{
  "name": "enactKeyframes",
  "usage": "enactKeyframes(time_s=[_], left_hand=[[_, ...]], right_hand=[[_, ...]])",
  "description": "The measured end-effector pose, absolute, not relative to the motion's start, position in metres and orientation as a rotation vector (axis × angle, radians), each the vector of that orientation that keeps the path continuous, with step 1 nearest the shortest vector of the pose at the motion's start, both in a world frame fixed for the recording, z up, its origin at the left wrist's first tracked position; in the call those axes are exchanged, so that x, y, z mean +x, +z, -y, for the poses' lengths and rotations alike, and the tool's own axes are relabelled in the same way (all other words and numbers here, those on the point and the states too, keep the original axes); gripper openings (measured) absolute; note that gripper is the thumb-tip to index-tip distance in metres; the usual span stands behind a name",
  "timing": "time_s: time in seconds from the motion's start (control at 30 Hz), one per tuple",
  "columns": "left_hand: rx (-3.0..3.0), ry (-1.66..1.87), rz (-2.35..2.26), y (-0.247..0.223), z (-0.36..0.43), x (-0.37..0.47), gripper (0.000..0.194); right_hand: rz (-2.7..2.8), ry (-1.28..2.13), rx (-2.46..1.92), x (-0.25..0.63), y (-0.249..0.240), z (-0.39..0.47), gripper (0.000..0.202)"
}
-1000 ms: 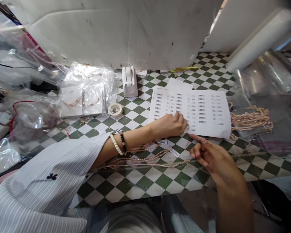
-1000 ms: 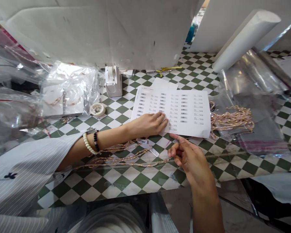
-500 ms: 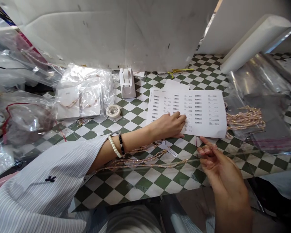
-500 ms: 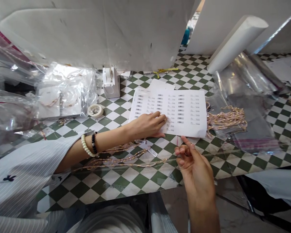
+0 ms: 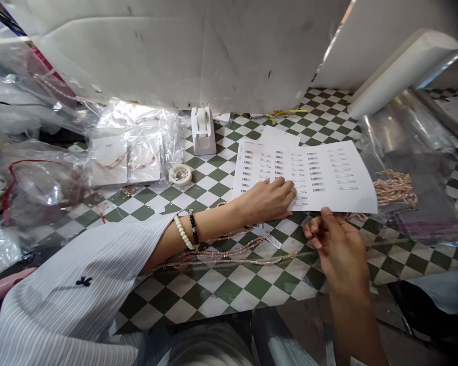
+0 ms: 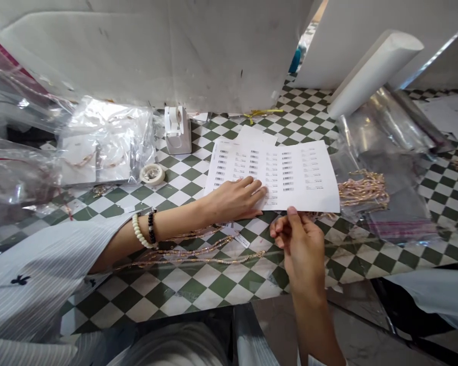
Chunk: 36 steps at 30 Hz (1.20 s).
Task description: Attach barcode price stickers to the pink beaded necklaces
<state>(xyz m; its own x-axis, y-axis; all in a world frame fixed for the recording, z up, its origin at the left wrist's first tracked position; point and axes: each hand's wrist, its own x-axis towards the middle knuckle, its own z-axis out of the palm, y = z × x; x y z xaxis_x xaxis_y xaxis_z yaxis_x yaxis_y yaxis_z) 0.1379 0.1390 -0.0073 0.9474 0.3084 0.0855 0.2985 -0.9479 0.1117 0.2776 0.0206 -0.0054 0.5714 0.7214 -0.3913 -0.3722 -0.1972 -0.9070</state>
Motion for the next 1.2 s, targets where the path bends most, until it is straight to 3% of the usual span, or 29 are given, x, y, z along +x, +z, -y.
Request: enactKeyframes(time_s=[0.27, 0.5, 0.73, 1.03, 1.2], left_hand=[[2.681, 0.277, -0.575, -0.008, -0.131, 0.138, 0.025], [2.350, 0.399, -0.731, -0.007, -0.122, 0.143, 0.027], [2.294, 0.262, -0.852, 0.005, -0.118, 0.150, 0.025], [2.097, 0.346, -1.007, 0.004, -0.116, 0.152, 0.012], [1.779, 0.502, -1.055, 0.005, -0.141, 0.132, 0.025]], right_hand=[[0.452, 1.134, -1.534, 0.279, -0.001, -0.029, 0.059], [0.487, 1.049, -1.511, 0.270, -0.003, -0.031, 0.055], [0.494, 0.958, -1.473, 0.265, -0.010, -0.031, 0.045], [0.502, 0.927, -1.486, 0.262, -0.008, -0.030, 0.048], [0.499, 0.942, -1.508, 0.267, -0.007, -0.028, 0.056]])
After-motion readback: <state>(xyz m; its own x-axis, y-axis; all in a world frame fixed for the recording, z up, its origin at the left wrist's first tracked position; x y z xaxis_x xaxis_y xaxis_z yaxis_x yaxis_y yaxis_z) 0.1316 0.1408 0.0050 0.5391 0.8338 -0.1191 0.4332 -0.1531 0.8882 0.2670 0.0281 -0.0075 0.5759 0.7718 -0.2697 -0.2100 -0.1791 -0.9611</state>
